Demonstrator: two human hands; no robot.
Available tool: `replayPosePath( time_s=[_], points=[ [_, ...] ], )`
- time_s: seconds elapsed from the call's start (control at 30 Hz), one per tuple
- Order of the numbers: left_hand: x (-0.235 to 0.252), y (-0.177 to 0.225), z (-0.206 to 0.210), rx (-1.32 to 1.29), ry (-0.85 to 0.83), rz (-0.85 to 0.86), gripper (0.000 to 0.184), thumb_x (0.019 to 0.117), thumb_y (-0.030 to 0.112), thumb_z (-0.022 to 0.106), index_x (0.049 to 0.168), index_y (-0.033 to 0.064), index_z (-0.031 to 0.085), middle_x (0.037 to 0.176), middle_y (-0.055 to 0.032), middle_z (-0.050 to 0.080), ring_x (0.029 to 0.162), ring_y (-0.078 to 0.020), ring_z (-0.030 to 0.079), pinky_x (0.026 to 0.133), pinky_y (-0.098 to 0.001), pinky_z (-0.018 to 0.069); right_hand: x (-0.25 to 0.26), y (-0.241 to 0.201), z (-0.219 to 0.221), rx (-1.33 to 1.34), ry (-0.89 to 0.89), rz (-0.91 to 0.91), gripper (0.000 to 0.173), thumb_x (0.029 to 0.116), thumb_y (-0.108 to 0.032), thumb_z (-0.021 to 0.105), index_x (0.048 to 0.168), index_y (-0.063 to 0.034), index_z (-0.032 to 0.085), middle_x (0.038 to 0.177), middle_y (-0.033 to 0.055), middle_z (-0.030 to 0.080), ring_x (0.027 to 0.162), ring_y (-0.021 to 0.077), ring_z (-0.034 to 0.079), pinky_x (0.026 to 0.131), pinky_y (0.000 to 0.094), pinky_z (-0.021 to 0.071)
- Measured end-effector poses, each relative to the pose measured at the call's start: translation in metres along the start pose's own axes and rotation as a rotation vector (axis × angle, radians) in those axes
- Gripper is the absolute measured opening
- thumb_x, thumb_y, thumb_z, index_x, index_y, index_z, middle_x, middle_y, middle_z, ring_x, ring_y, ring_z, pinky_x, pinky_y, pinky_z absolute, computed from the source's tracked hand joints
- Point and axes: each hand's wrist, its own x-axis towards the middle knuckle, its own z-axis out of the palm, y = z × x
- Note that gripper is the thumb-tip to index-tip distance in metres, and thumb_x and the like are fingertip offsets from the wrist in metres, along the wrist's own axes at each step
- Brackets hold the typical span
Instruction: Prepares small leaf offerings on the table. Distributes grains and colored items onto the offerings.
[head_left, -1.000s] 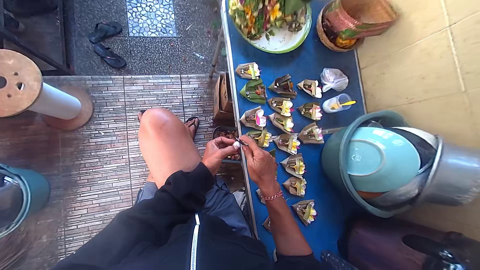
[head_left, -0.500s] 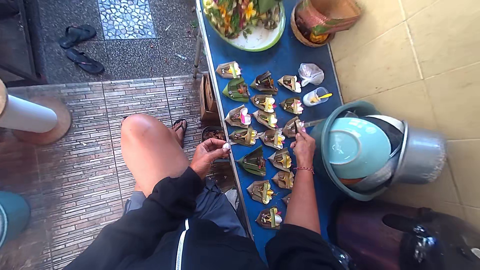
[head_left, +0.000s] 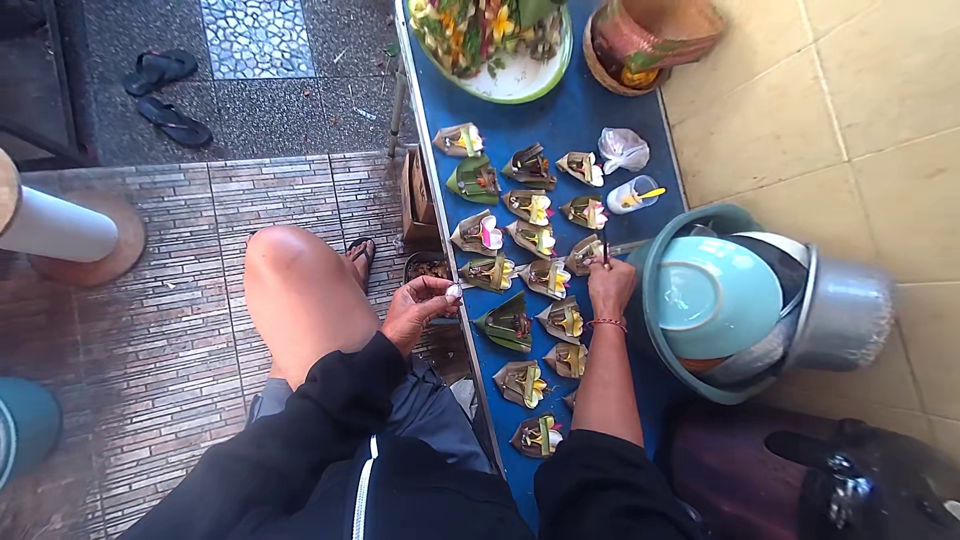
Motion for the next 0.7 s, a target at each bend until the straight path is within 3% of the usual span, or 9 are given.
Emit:
replayPosePath(
  time_s=[0.2, 0.27, 0.33, 0.4, 0.47, 0.57, 0.7],
  points=[
    [0.003, -0.004, -0.003, -0.008, -0.022, 0.009, 0.018, 0.0911, -0.014, 0.061, 0.105, -0.0037, 0.065, 0.095, -0.0121, 0.072, 0.082, -0.0176, 0.071, 0.081, -0.0315, 0.0608, -0.002, -0.006, -0.005, -0.089, 0.012, -0.008, 0.028, 0.0981, -0.020, 0.066, 0.107, 0.0057, 0.071, 0.105, 0.0314, 0.069, 0.105, 0.0494, 0.065, 0.089, 0.0668, 0.0467],
    [0.003, -0.005, -0.003, -0.014, -0.023, 0.014, 0.019, 0.0904, -0.014, 0.062, 0.106, -0.0038, 0.065, 0.095, -0.0119, 0.072, 0.082, -0.0174, 0.071, 0.081, -0.0309, 0.0608, -0.021, -0.013, -0.015, -0.082, 0.014, -0.054, 0.038, 0.1050, -0.029, 0.055, 0.124, 0.0023, 0.066, 0.111, 0.0339, 0.067, 0.108, 0.0539, 0.063, 0.088, 0.0712, 0.0456],
    [0.001, -0.003, -0.001, -0.013, -0.006, 0.005, 0.019, 0.0897, -0.014, 0.063, 0.105, -0.0037, 0.066, 0.095, -0.0118, 0.072, 0.081, -0.0169, 0.071, 0.080, -0.0307, 0.0607, -0.055, -0.021, -0.020, -0.024, -0.012, -0.181, 0.049, 0.1111, -0.038, 0.037, 0.143, -0.0057, 0.054, 0.104, 0.0334, 0.066, 0.094, 0.0550, 0.065, 0.076, 0.0728, 0.0472],
    [0.001, -0.002, 0.000, -0.003, -0.017, 0.000, 0.019, 0.0904, -0.014, 0.063, 0.107, -0.0042, 0.066, 0.096, -0.0121, 0.071, 0.083, -0.0176, 0.071, 0.081, -0.0319, 0.0605, -0.091, -0.033, -0.018, 0.133, -0.119, -0.353, 0.050, 0.1123, -0.036, 0.028, 0.150, -0.0095, 0.049, 0.082, 0.0207, 0.064, 0.065, 0.0380, 0.060, 0.057, 0.0585, 0.0493],
    [0.004, -0.005, -0.003, 0.009, -0.040, 0.009, 0.020, 0.0912, -0.012, 0.063, 0.109, -0.0046, 0.065, 0.099, -0.0120, 0.072, 0.085, -0.0170, 0.071, 0.082, -0.0315, 0.0609, -0.127, -0.051, -0.008, 0.355, -0.296, -0.480, 0.049, 0.1105, -0.027, 0.030, 0.151, -0.0084, 0.049, 0.071, 0.0075, 0.059, 0.054, 0.0187, 0.052, 0.051, 0.0400, 0.0474],
    [0.004, -0.005, -0.003, -0.003, -0.033, 0.010, 0.019, 0.0911, -0.012, 0.064, 0.109, -0.0051, 0.065, 0.098, -0.0125, 0.073, 0.085, -0.0170, 0.072, 0.082, -0.0312, 0.0609, -0.174, -0.067, 0.007, 0.410, -0.397, -0.583, 0.045, 0.1086, -0.023, 0.037, 0.147, -0.0140, 0.058, 0.070, 0.0008, 0.060, 0.061, 0.0134, 0.056, 0.061, 0.0377, 0.0504],
    [-0.001, -0.001, 0.001, -0.010, 0.025, 0.004, 0.017, 0.0909, -0.013, 0.062, 0.101, -0.0011, 0.066, 0.090, -0.0080, 0.072, 0.077, -0.0135, 0.070, 0.075, -0.0280, 0.0599, -0.192, -0.072, 0.016, 0.318, -0.371, -0.660, 0.042, 0.1093, -0.023, 0.040, 0.146, -0.0209, 0.061, 0.073, 0.0034, 0.063, 0.064, 0.0178, 0.058, 0.064, 0.0432, 0.0499]
  ],
)
